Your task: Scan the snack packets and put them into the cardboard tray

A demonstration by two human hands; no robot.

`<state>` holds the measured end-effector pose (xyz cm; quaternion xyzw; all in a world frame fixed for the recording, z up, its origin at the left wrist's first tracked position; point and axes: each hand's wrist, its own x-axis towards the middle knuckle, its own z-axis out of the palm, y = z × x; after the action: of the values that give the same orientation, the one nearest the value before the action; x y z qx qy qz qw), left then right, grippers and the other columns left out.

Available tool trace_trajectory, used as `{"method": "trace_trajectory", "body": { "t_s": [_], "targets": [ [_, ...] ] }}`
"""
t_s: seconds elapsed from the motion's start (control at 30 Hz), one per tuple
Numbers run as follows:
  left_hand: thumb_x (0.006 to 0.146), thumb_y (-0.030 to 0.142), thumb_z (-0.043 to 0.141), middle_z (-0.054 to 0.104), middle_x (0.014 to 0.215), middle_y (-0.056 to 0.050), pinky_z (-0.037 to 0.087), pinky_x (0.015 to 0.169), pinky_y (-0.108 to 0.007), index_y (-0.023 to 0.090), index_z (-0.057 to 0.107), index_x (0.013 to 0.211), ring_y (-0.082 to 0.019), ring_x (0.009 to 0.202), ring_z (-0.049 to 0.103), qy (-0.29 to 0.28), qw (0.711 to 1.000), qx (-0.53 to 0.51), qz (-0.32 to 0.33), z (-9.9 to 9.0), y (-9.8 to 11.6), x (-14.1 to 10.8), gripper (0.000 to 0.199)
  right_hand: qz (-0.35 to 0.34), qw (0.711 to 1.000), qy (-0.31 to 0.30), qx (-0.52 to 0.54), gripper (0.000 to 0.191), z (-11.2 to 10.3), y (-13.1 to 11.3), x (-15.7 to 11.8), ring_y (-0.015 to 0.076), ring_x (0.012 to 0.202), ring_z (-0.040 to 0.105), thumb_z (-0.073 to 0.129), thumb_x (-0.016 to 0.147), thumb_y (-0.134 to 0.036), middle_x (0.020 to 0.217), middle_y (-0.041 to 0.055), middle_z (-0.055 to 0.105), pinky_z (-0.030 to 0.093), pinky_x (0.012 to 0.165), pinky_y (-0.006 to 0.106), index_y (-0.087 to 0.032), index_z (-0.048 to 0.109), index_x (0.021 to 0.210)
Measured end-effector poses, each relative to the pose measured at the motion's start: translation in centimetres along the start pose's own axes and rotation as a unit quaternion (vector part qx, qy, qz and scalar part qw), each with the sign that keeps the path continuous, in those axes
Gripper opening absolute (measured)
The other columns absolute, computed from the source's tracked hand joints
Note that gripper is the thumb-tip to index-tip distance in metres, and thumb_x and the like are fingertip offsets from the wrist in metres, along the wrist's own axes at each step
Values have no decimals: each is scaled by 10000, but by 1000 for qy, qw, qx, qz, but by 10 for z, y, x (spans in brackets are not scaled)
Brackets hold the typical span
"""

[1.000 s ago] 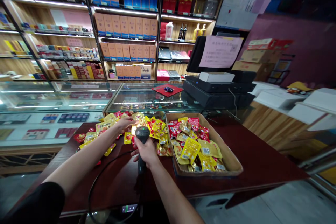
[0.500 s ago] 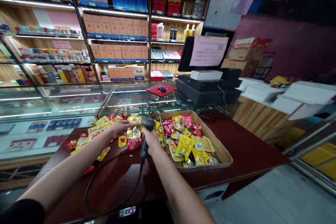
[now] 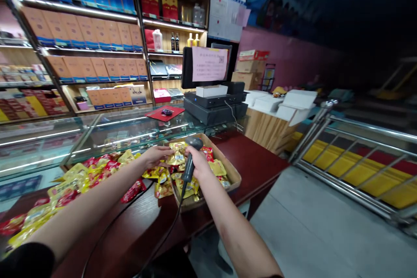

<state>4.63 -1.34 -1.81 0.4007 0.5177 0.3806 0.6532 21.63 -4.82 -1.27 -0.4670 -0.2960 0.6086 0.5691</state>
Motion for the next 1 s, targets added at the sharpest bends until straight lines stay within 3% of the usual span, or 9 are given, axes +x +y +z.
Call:
{"method": "trace_trajectory", "body": {
  "t_s": [0.17,0.23,0.33,0.5,0.7,0.83,1.0],
  "targets": [
    [603,163,844,691,822,-85,608,676,-426,84,669,939,-158,670,643,-37,999,-6,-4,55,-3,26,387,-15,996,86,33,43,-52,-18,8,88,452,476,616,646,-151,495,-38,527,405,460,204,-155,575,657],
    [623,163,831,686,851,-92,607,680,-446,83,670,936,-180,715,658,-50,999,3,-5,63,-4,31,360,-22,993,116,31,69,-66,-20,10,90,442,470,634,639,-168,482,-44,521,394,450,210,-159,567,649],
    [612,167,838,684,867,-88,607,679,-453,94,676,921,-200,759,667,-41,999,14,-4,56,-4,30,356,-24,990,133,29,77,-73,-21,10,82,419,440,641,630,-175,475,-51,516,357,419,209,-159,572,661],
    [577,166,858,700,901,-93,609,662,-388,111,680,927,-203,793,674,7,1000,7,2,5,6,8,397,-18,996,77,34,88,-48,-14,4,89,441,467,626,629,-164,498,-46,522,403,451,211,-160,608,715],
    [577,197,861,700,985,-116,609,612,-342,128,687,957,-225,827,685,86,996,3,34,-80,8,-40,423,27,997,-49,57,145,20,14,-15,125,610,605,639,641,-182,640,3,623,506,581,226,-158,649,783],
    [568,235,868,703,993,-128,599,595,-316,132,687,988,-232,836,692,134,990,-3,45,-128,-9,-71,469,71,992,-95,39,154,65,49,-28,135,697,643,642,636,-194,715,20,665,528,670,241,-159,647,786],
    [558,338,864,706,1009,-127,581,573,-273,141,689,1023,-244,896,682,175,983,8,59,-164,-47,-101,534,89,990,-101,-40,152,100,105,-35,109,550,556,664,607,-235,590,-23,603,452,541,217,-166,626,738]
  ]
}}
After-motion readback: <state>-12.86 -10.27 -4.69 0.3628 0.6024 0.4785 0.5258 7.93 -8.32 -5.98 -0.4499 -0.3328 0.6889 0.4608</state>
